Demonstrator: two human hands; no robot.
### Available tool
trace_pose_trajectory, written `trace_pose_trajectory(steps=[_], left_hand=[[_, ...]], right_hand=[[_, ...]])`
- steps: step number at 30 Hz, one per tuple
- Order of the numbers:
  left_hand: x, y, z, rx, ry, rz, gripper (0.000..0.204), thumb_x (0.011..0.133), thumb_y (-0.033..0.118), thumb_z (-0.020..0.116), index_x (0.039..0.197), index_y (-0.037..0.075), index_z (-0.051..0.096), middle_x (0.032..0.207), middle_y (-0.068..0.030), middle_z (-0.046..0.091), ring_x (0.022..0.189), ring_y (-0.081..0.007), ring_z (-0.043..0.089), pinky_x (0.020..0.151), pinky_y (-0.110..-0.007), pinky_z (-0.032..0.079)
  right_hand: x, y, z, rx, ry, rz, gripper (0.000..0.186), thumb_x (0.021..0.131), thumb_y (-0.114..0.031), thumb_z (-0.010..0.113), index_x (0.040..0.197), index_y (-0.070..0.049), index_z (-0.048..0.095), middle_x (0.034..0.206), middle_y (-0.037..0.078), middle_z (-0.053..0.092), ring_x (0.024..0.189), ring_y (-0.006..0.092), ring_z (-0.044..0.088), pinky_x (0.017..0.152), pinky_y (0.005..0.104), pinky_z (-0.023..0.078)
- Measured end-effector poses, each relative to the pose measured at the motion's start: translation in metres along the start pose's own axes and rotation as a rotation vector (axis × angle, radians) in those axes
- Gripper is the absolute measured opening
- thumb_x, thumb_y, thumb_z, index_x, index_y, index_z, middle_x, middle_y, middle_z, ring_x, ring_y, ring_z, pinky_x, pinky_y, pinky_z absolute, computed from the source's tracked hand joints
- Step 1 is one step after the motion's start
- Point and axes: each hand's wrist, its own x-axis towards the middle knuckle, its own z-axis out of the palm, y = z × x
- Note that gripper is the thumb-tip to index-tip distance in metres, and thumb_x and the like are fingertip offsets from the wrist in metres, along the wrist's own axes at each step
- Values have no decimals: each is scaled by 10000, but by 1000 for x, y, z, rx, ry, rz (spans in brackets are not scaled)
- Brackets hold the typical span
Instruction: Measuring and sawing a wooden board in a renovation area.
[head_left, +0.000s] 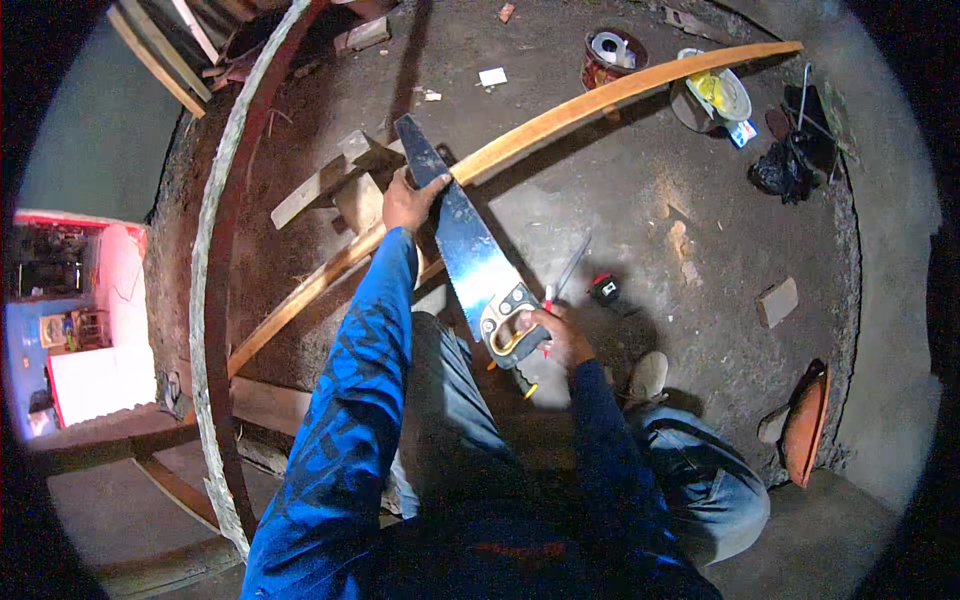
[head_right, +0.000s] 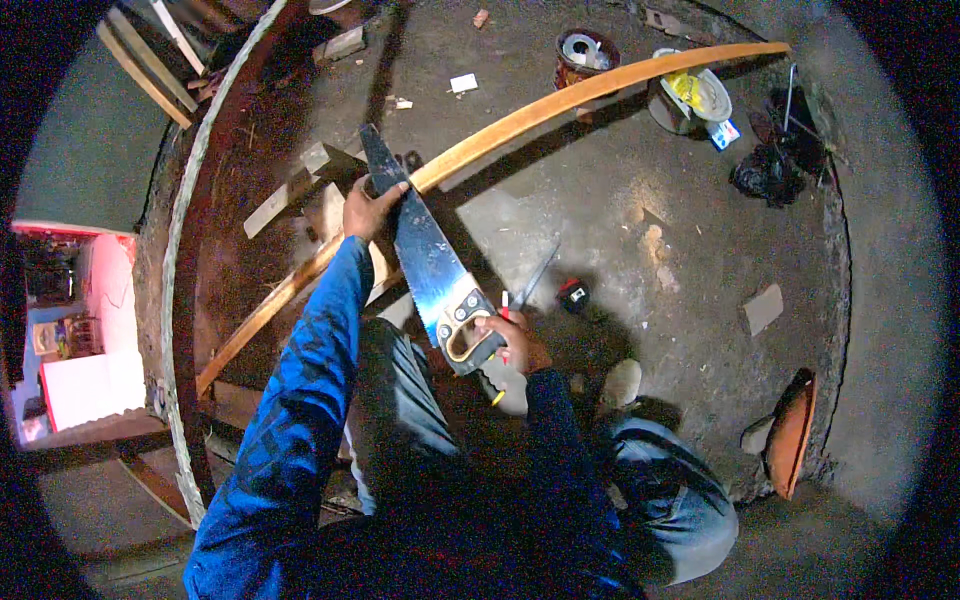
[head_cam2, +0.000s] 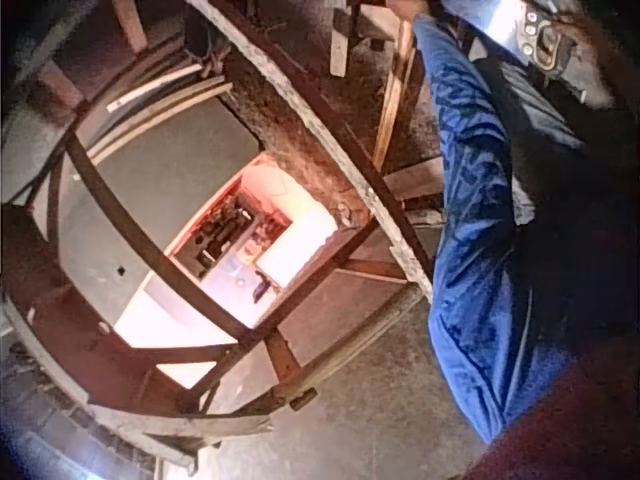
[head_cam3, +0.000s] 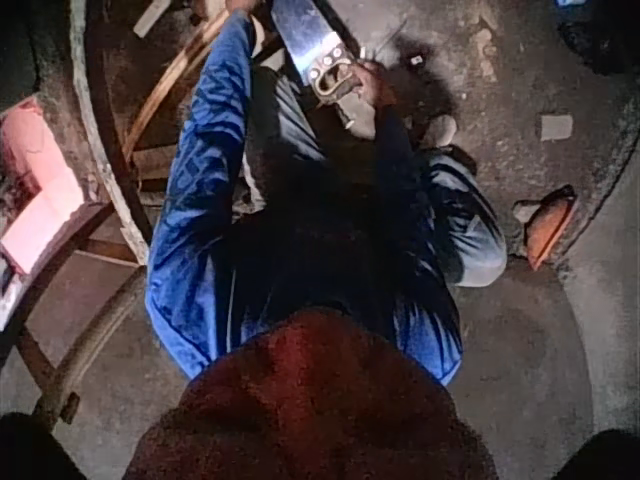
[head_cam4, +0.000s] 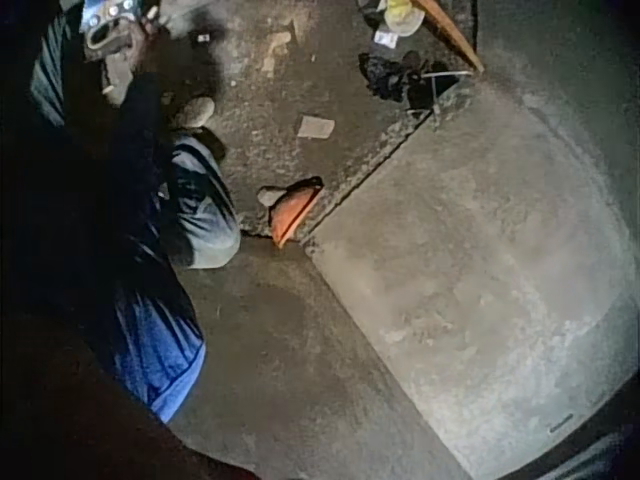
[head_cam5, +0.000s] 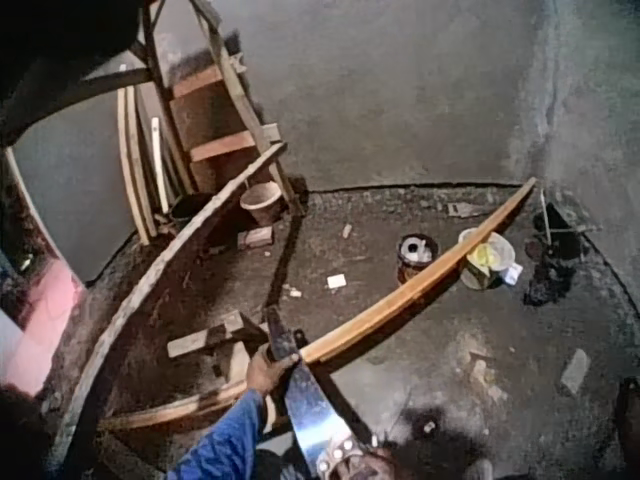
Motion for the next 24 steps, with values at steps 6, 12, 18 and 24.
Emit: trace_pose_trajectory(steps=[6,12,18,24], left_hand=[[21,-1,15,55,24,-120,505,604,319,869,906,-9,633,871,-152,695,793,-224,669,736,-341,512],[34,-6,19,12,82,-85,544,601,333,867,920,-14,595,859,-160,674,768,-266,649,727,-370,505],[29,1,21,71,49,-20,665,577,409,866,995,-12,565,942,-195,675,871,-329,654,793,-406,499],[25,7,19,107,83,47,681,583,450,853,1007,3,561,929,-178,680,864,-327,659,784,-407,502]], right_hand=[[7,9,9,370,210,-33,241,868,-356,653,990,-149,665,789,-29,654,751,103,593,728,284,431],[20,3,3,310,298,-122,244,870,-343,661,856,-100,641,771,-15,627,664,63,558,591,222,415],[29,8,-9,208,411,-167,246,874,-335,652,829,-94,629,748,-14,605,689,74,533,623,256,398],[34,12,-20,132,461,-39,398,819,-453,669,985,-92,641,842,-20,596,715,90,495,630,252,372]])
